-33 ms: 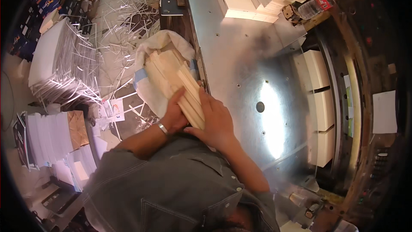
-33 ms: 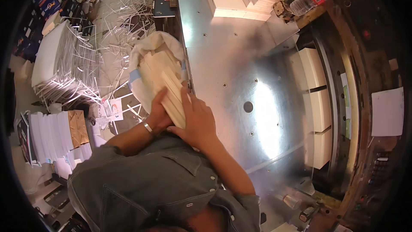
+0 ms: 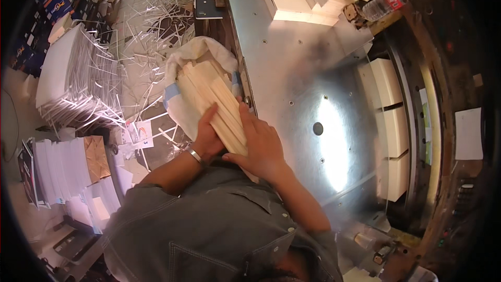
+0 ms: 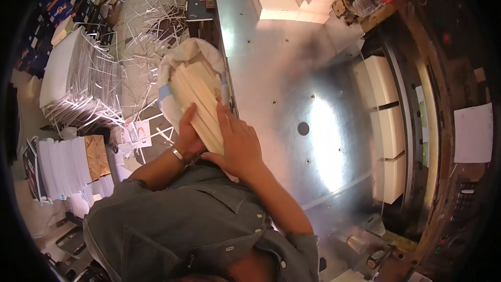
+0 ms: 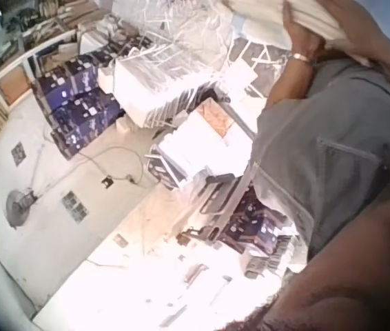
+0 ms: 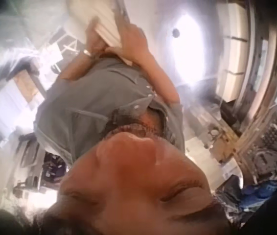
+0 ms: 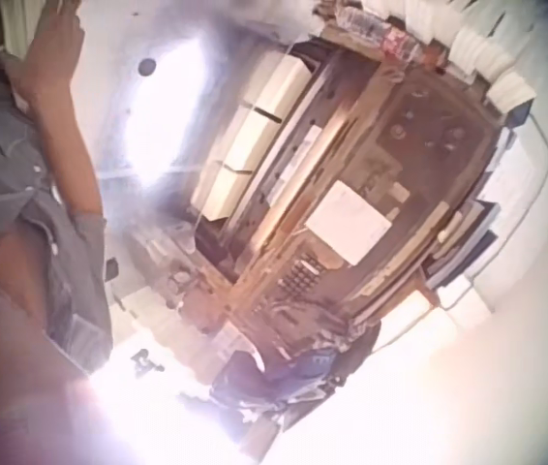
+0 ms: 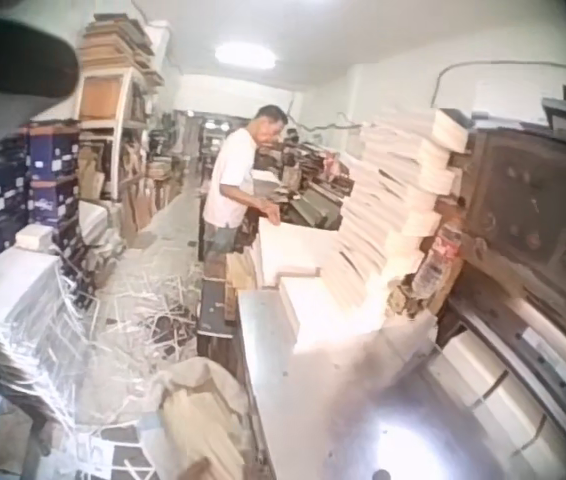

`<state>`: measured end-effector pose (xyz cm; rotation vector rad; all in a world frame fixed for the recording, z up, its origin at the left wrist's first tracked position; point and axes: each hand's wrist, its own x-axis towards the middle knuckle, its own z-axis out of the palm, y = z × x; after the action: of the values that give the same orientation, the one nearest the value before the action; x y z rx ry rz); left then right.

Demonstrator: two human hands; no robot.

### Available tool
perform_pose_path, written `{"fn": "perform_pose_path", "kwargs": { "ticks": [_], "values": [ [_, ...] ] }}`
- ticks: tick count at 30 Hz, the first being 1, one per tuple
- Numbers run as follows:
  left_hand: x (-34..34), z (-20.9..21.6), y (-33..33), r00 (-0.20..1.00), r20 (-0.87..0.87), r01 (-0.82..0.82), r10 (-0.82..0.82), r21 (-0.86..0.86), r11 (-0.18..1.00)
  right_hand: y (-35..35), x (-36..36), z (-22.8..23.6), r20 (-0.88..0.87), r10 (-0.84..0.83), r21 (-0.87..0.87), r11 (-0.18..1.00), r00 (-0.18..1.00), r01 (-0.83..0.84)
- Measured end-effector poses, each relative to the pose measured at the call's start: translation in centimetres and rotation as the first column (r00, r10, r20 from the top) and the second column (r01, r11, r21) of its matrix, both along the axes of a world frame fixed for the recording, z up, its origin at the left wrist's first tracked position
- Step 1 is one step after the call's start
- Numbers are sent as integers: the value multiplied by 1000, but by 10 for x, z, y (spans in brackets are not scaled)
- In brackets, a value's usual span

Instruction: The person aligns stacks of paper blocks and loads them into a paper cutting machine. After cutting the paper, the person collects and discards the paper scrap strips, then removes and stacks the cut paper blocks.

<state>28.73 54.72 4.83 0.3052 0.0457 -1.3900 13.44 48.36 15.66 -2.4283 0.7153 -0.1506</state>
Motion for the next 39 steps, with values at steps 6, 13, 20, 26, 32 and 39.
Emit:
{"fn": "perform_pose_path", "kwargs": {
  "ticks": [6,13,20,26,32,39],
  "values": [
    [88,-30,-8,965,220,-142,142,-18,990,-13,-12,7,166,14,-121,993,986,6],
    [168,-122,-67,907,419,-197,35,350,916,-15,-115,-26,255,-391,189,917,884,351],
    [120,-148,-84,916,387,-171,-105,614,770,16,-248,-45,349,-705,31,667,617,745],
    [142,-222,-111,640,717,-327,-275,578,748,39,-349,-63,453,-851,177,378,266,909],
    [68,-80,-158,52,997,-454,60,-30,890,-3,-443,-51,413,-863,454,-84,-293,887],
    [-44,50,-138,-617,770,118,165,-117,986,-87,-559,-50,366,-723,570,-323,-586,755]
  ]
}}
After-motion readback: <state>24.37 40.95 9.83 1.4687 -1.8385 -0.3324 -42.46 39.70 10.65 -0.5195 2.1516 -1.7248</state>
